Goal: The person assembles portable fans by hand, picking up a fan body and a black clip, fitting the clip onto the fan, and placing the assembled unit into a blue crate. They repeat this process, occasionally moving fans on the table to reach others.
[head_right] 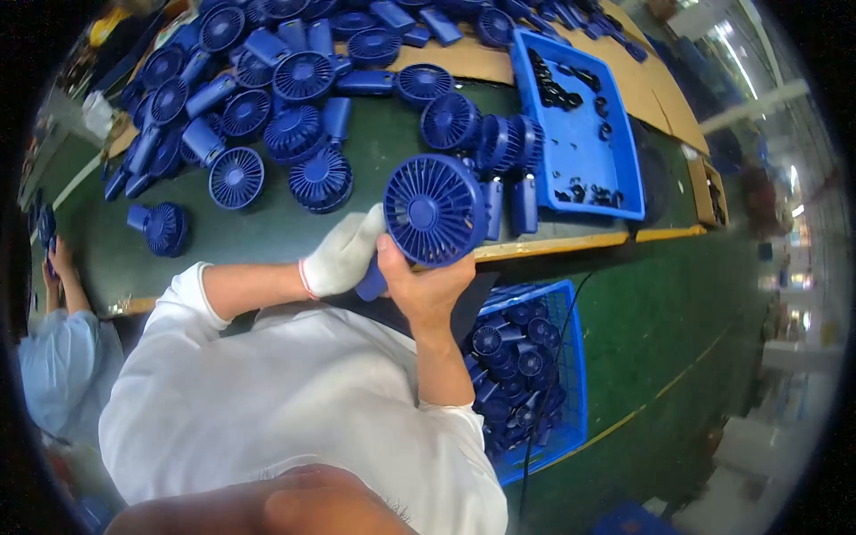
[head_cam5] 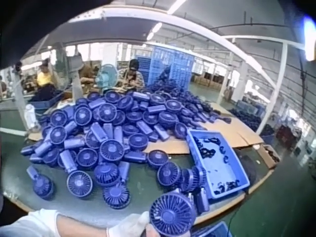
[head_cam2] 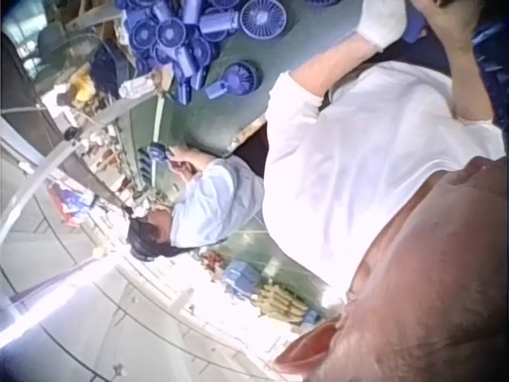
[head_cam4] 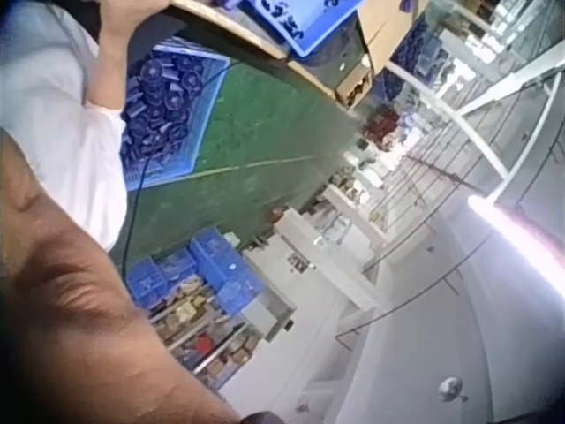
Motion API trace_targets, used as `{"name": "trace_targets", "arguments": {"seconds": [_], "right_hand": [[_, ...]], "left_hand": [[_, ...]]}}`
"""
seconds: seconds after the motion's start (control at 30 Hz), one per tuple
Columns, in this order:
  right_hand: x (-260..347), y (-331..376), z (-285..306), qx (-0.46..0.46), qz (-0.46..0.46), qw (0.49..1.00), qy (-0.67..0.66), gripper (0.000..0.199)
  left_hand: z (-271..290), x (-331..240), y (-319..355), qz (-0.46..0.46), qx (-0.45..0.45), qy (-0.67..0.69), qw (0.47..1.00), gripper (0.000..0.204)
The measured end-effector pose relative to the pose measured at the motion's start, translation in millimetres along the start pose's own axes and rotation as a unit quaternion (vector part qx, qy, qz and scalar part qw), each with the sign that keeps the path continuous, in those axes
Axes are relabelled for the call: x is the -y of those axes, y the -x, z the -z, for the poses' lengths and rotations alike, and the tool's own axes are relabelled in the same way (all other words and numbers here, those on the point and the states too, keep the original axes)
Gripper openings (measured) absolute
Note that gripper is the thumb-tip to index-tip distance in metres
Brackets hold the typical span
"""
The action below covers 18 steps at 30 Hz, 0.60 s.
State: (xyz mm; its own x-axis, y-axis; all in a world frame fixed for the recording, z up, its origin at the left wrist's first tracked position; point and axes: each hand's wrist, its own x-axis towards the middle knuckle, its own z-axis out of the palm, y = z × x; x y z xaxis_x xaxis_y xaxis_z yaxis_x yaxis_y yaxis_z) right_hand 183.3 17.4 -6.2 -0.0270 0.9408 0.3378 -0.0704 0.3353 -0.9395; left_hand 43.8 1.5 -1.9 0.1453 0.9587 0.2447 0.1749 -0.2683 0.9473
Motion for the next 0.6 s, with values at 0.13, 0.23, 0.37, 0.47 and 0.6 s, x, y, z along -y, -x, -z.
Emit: {"name": "trace_targets", "arguments": {"seconds": [0.13,0.23,0.37,0.47,0.6], "right_hand": [[5.7,-34.4,14.2,-0.024,0.004,0.993,0.116,0.034],[0.3,-60.0,17.7,0.004,0.044,0.936,0.349,0.030],[-9.6,-76.2,7.6,0.027,0.084,0.851,0.517,0.034],[-11.7,-77.2,5.6,0.049,0.124,0.820,0.557,0.033],[-6.0,-76.6,14.6,0.111,0.074,0.856,0.499,0.032]], "left_hand": [[47.8,-16.8,-65.5,-0.158,0.067,-0.408,0.897,0.016],[85.3,7.4,-118.0,-0.099,-0.026,-0.478,0.872,0.031],[113.6,42.4,-165.9,-0.021,0.059,-0.646,0.760,0.045],[108.7,53.6,-187.6,0.031,0.094,-0.666,0.740,0.043],[102.2,49.0,-202.4,0.061,0.110,-0.673,0.729,0.040]]}}
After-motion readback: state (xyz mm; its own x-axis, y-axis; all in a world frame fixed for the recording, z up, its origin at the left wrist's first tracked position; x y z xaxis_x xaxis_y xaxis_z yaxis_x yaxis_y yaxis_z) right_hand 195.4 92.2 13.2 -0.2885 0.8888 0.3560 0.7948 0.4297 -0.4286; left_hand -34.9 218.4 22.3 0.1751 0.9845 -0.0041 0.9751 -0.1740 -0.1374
